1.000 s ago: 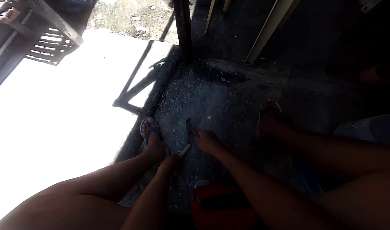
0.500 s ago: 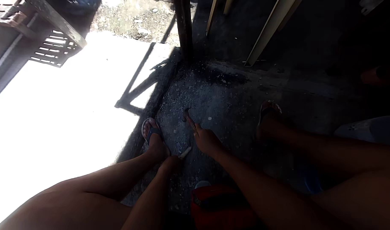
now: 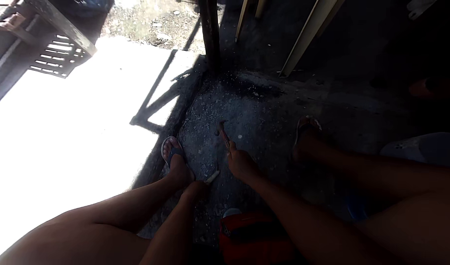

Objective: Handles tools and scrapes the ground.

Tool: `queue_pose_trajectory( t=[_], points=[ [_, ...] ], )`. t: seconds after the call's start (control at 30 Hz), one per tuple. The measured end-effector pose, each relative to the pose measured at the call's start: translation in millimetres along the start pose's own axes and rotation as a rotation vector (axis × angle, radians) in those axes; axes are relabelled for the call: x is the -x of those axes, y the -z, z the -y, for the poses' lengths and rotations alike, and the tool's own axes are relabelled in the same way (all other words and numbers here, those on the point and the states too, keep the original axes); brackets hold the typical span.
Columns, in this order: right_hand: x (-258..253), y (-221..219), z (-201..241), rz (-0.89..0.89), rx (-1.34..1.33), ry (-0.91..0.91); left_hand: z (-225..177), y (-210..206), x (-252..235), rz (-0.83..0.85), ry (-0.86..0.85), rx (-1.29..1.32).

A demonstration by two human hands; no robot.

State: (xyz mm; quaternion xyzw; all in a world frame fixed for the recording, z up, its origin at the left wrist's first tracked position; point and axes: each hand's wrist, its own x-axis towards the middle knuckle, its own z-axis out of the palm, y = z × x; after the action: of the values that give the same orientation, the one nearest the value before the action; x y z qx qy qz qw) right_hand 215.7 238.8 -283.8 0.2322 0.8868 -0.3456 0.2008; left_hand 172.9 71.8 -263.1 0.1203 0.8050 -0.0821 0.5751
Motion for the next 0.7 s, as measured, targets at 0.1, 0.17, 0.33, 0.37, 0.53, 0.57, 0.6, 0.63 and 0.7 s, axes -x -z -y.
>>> queue_pose_trajectory(
  t=[0.1,0.17,0.33,0.37,0.53,0.57,0.6,0.63,0.7],
  points=[
    [-0.5,-7.6,-11.5,0.264,0.046,-0.046,11.1,-11.4,-43.9,-0.041,-0.052,-0.038],
    [0.5,-2.2,-5.1,0.265,0.052,-0.053,6.7,-8.5,-37.7,-0.02,-0.037,-0.043],
    [4.4,7.0,8.7,0.033,-0.02,-0.025,1.7,-3.5,-0.9,-0.027,0.021,0.003],
    [3.5,2.9,7.0,0.04,-0.004,-0.031,1.2,-2.5,-1.6,-0.026,0.021,-0.002],
    [-0.7,-2.0,-2.1,0.305,0.054,-0.069,11.5,-13.5,-65.0,-0.043,-0.016,-0.097],
    [-0.7,1.9,2.5,0.273,0.051,-0.07,14.2,-15.1,-70.8,-0.05,-0.02,-0.088],
    [0.3,5.4,6.8,0.221,0.029,-0.067,13.0,-14.1,-66.2,-0.039,-0.017,-0.07],
    [2.4,6.2,8.8,0.156,0.011,-0.056,11.3,-14.7,-61.6,-0.03,-0.017,-0.057],
    [4.2,0.3,8.1,0.037,0.02,-0.04,10.5,-14.6,-56.4,-0.041,-0.015,-0.057]
  ],
)
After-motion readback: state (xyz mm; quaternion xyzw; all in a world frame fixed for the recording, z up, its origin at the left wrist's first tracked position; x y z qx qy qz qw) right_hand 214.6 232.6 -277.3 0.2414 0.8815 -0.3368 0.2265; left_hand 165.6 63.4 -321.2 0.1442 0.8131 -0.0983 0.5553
